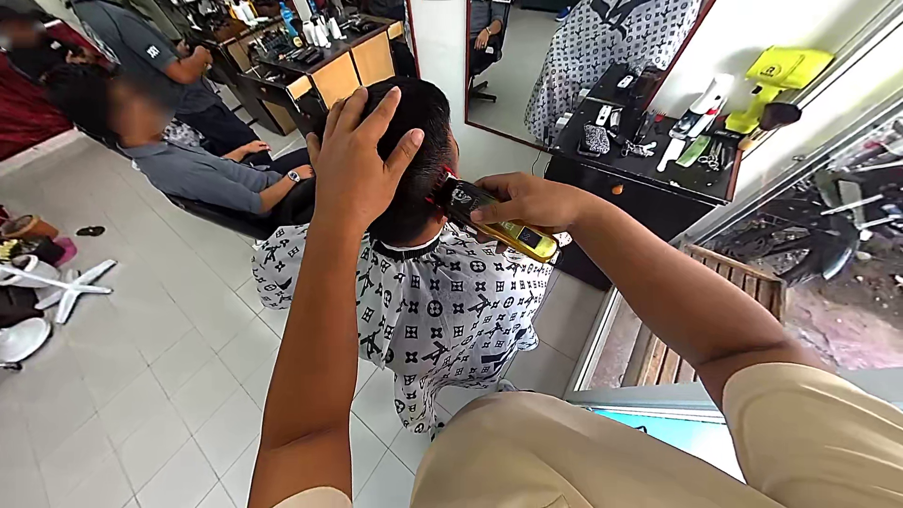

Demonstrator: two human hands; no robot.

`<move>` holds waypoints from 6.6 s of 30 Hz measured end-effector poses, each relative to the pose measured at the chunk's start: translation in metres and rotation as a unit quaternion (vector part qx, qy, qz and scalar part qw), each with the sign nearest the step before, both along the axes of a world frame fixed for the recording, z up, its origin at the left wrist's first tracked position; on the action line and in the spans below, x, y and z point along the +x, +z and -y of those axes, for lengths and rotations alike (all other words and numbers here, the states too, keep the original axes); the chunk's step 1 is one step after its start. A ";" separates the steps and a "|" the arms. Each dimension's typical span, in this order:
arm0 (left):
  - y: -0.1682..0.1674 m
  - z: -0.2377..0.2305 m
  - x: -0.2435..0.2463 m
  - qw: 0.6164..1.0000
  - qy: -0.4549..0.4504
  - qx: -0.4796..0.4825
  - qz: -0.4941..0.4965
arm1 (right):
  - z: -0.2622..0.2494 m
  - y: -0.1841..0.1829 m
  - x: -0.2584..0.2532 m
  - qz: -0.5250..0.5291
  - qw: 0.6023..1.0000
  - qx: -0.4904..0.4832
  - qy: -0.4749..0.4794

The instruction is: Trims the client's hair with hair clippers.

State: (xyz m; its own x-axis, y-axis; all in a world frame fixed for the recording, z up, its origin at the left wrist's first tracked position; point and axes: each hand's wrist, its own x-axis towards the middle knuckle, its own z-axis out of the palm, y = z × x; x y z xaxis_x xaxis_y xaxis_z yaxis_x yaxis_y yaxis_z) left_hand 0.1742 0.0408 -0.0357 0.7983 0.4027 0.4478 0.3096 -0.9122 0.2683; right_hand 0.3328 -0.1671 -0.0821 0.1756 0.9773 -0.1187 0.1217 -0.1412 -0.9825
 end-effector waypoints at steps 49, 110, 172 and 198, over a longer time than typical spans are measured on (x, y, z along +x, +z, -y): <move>-0.018 -0.045 -0.011 0.977 -0.152 0.046 0.139 | -0.011 -0.025 -0.071 0.163 0.974 -0.007 -0.155; -0.021 -0.044 -0.008 0.969 -0.179 0.068 0.157 | -0.011 -0.002 -0.090 0.141 0.970 -0.015 -0.197; -0.011 -0.069 -0.016 0.969 -0.237 0.031 0.068 | -0.033 -0.044 -0.145 0.025 0.957 0.009 -0.289; -0.019 -0.071 -0.011 0.962 -0.241 0.060 0.113 | -0.042 -0.026 -0.151 0.079 0.957 0.050 -0.275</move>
State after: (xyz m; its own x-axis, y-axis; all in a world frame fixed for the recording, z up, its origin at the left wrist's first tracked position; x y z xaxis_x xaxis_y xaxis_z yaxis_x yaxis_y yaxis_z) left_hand 0.1636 0.1117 -0.0544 0.7563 -0.0545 0.6520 -0.2103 -0.9639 0.1633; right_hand 0.1822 -0.1252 -0.1086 0.6742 0.7375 0.0398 0.2032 -0.1334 -0.9700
